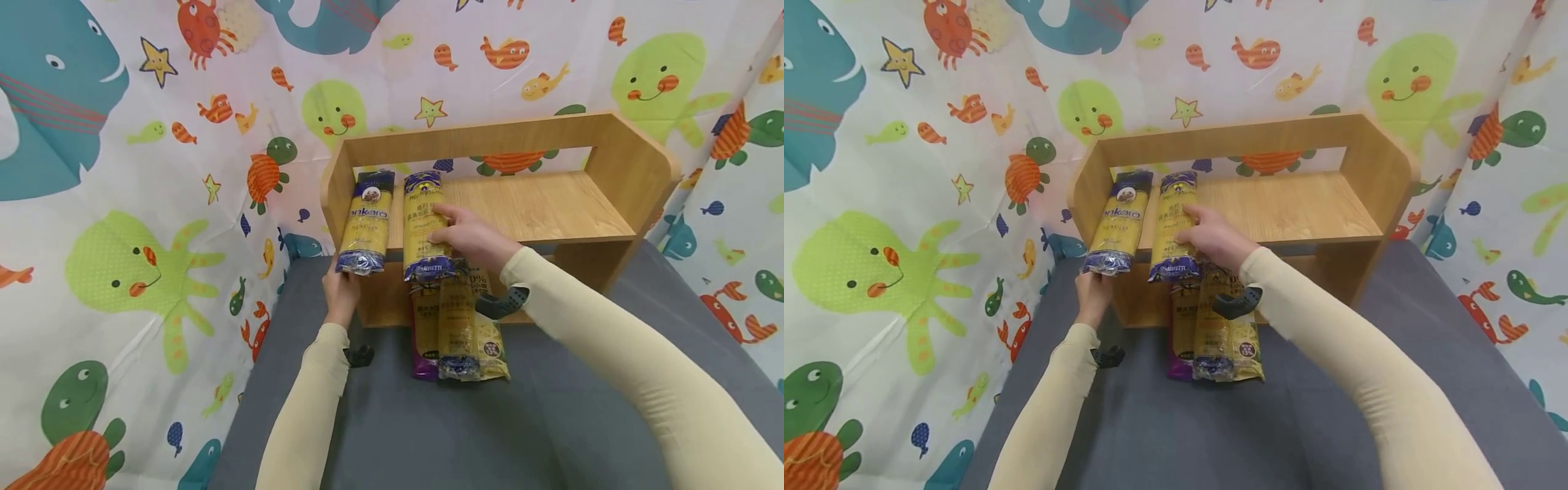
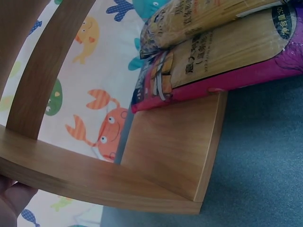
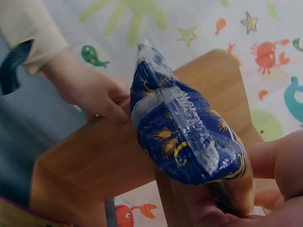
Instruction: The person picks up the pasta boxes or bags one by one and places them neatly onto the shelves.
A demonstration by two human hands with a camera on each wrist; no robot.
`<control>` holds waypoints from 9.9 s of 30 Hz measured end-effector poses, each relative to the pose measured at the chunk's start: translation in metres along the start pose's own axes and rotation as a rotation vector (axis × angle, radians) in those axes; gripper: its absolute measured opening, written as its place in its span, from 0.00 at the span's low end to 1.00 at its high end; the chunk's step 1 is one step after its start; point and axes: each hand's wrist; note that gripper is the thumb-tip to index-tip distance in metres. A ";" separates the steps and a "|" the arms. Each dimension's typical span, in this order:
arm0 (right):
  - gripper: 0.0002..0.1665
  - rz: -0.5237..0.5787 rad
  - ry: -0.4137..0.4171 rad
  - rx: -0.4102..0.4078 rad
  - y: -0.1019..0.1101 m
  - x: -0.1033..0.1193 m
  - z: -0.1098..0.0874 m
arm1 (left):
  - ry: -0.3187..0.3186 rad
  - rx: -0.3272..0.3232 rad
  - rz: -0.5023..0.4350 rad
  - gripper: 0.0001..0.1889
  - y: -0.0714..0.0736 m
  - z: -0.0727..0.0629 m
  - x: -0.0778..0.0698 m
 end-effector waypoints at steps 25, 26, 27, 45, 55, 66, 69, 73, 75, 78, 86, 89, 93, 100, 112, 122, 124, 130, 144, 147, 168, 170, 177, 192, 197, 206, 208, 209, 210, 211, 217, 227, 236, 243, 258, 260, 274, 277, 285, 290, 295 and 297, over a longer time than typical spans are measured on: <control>0.53 0.045 -0.048 -0.075 -0.017 0.026 0.004 | -0.016 0.008 0.003 0.19 -0.001 0.000 0.002; 0.53 0.035 -0.034 -0.068 -0.014 0.024 -0.001 | -0.020 0.003 -0.001 0.19 -0.001 0.000 0.002; 0.52 0.022 -0.024 -0.059 -0.012 0.022 -0.007 | -0.021 0.000 -0.002 0.19 -0.001 0.000 0.002; 0.39 -0.049 -0.102 -0.008 0.054 -0.152 -0.097 | -0.027 -0.004 0.022 0.18 -0.001 0.000 0.002; 0.40 0.017 -0.204 -0.060 0.045 -0.218 -0.101 | 0.000 -0.011 0.026 0.19 0.004 0.000 0.004; 0.43 0.066 -0.212 -0.125 0.013 -0.259 -0.071 | -0.010 -0.016 0.026 0.19 0.004 -0.003 0.009; 0.44 0.027 -0.197 -0.152 0.004 -0.264 -0.058 | -0.023 -0.024 0.027 0.19 0.004 -0.004 0.010; 0.45 -0.069 -0.189 -0.194 -0.003 -0.264 -0.041 | -0.016 -0.014 0.021 0.20 0.004 -0.004 0.008; 0.45 -0.093 -0.182 -0.213 -0.005 -0.263 -0.034 | -0.005 -0.005 0.020 0.20 0.004 -0.004 0.006; 0.47 -0.118 -0.152 -0.224 -0.007 -0.260 -0.025 | 0.009 0.007 0.023 0.21 0.003 -0.003 0.003; 0.49 -0.268 -0.061 -0.249 -0.008 -0.261 -0.018 | 0.013 0.020 -0.003 0.20 0.001 -0.002 0.001; 0.51 -0.322 -0.037 -0.239 -0.006 -0.263 -0.022 | 0.009 0.023 0.002 0.20 0.000 -0.001 0.002; 0.53 -0.386 -0.040 -0.216 -0.002 -0.262 -0.035 | -0.003 0.024 0.008 0.20 0.000 -0.001 0.003; 0.54 -0.467 -0.040 -0.230 0.016 -0.261 -0.071 | -0.022 0.008 0.014 0.19 0.000 -0.001 0.002; 0.58 -0.318 -0.048 -0.155 0.048 -0.302 -0.147 | -0.006 0.016 0.003 0.20 -0.001 0.000 0.003; 0.52 0.058 -0.194 -0.054 0.048 -0.305 -0.208 | 0.007 0.016 0.002 0.20 0.000 -0.002 0.002; 0.51 0.099 -0.231 -0.052 0.047 -0.303 -0.215 | 0.011 0.021 0.000 0.21 0.000 -0.002 0.002; 0.41 0.340 -0.308 0.043 0.053 -0.284 -0.230 | 0.013 0.029 0.003 0.21 0.000 -0.002 0.003; 0.44 0.647 -0.014 0.326 0.088 -0.186 -0.233 | -0.003 0.024 0.001 0.20 0.002 0.000 0.004; 0.45 0.697 0.096 0.355 0.091 -0.159 -0.219 | 0.009 0.026 0.001 0.21 0.003 0.001 0.004; 0.48 -0.025 -0.033 -0.111 0.063 -0.027 -0.044 | -0.028 -0.006 0.019 0.19 0.000 -0.003 0.002; 0.47 -0.058 -0.042 -0.119 0.060 -0.022 -0.034 | -0.038 -0.018 0.027 0.19 0.001 -0.003 0.002; 0.47 -0.099 -0.073 -0.139 0.053 -0.011 -0.010 | -0.028 -0.009 0.041 0.21 -0.003 -0.004 0.004; 0.54 -0.241 -0.041 -0.157 0.048 0.000 0.007 | -0.018 -0.008 0.020 0.19 -0.008 -0.005 0.000; 0.56 -0.299 -0.033 -0.169 0.054 0.009 -0.005 | -0.016 -0.007 0.025 0.19 -0.008 -0.005 0.000; 0.47 -0.226 0.059 -0.140 0.082 -0.022 -0.063 | -0.031 -0.024 0.032 0.19 -0.005 -0.003 0.002; 0.44 -0.223 0.071 -0.181 0.088 -0.041 -0.077 | -0.034 -0.023 0.027 0.19 -0.004 -0.002 0.003; 0.43 -0.225 0.067 -0.198 0.091 -0.052 -0.083 | -0.030 -0.019 0.021 0.19 -0.004 -0.002 0.003; 0.42 -0.218 0.060 -0.206 0.094 -0.064 -0.089 | -0.019 -0.015 0.015 0.19 -0.003 -0.001 0.004; 0.40 -0.212 0.054 -0.212 0.096 -0.076 -0.095 | -0.009 -0.010 0.011 0.19 -0.003 -0.002 0.004; 0.38 -0.156 -0.055 -0.177 0.097 -0.153 -0.122 | 0.017 0.005 -0.006 0.20 -0.002 -0.002 0.004; 0.39 -0.076 -0.166 -0.133 0.043 -0.241 -0.134 | 0.041 0.017 -0.009 0.21 -0.002 -0.001 0.004; 0.45 -0.002 -0.145 -0.148 -0.010 -0.264 -0.102 | 0.079 0.023 -0.002 0.21 -0.002 -0.001 0.000; 0.46 -0.115 -0.101 -0.205 -0.024 -0.265 -0.064 | 0.089 0.027 0.004 0.22 -0.004 -0.002 0.000; 0.45 -0.341 0.017 -0.211 -0.026 -0.262 -0.031 | 0.061 0.017 0.014 0.22 -0.001 -0.002 -0.001; 0.45 -0.346 0.037 -0.204 -0.025 -0.264 -0.035 | 0.058 0.017 0.021 0.21 -0.001 -0.002 -0.001; 0.49 -0.039 -0.026 -0.196 -0.008 -0.280 -0.106 | 0.055 0.024 0.005 0.21 0.000 -0.004 -0.002; 0.50 0.034 -0.046 -0.212 -0.003 -0.287 -0.128 | 0.056 0.020 0.009 0.20 0.000 -0.006 -0.003; 0.51 -0.020 -0.092 -0.296 0.023 -0.295 -0.184 | 0.052 0.042 -0.003 0.22 -0.003 -0.006 0.002; 0.49 0.004 -0.081 -0.332 0.050 -0.285 -0.206 | 0.040 0.024 0.001 0.21 -0.003 -0.005 0.003; 0.46 0.192 -0.026 -0.284 0.087 -0.252 -0.216 | 0.056 0.028 -0.018 0.21 0.000 -0.002 0.004; 0.45 0.218 -0.012 -0.252 0.103 -0.231 -0.216 | 0.062 0.030 -0.021 0.22 0.002 -0.001 0.004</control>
Point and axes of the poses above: each hand's wrist, its own z-axis towards the middle knuckle, its own y-axis out of the back of the hand, x = y × z, and after that the axes turned 10 degrees about -x, right-handed
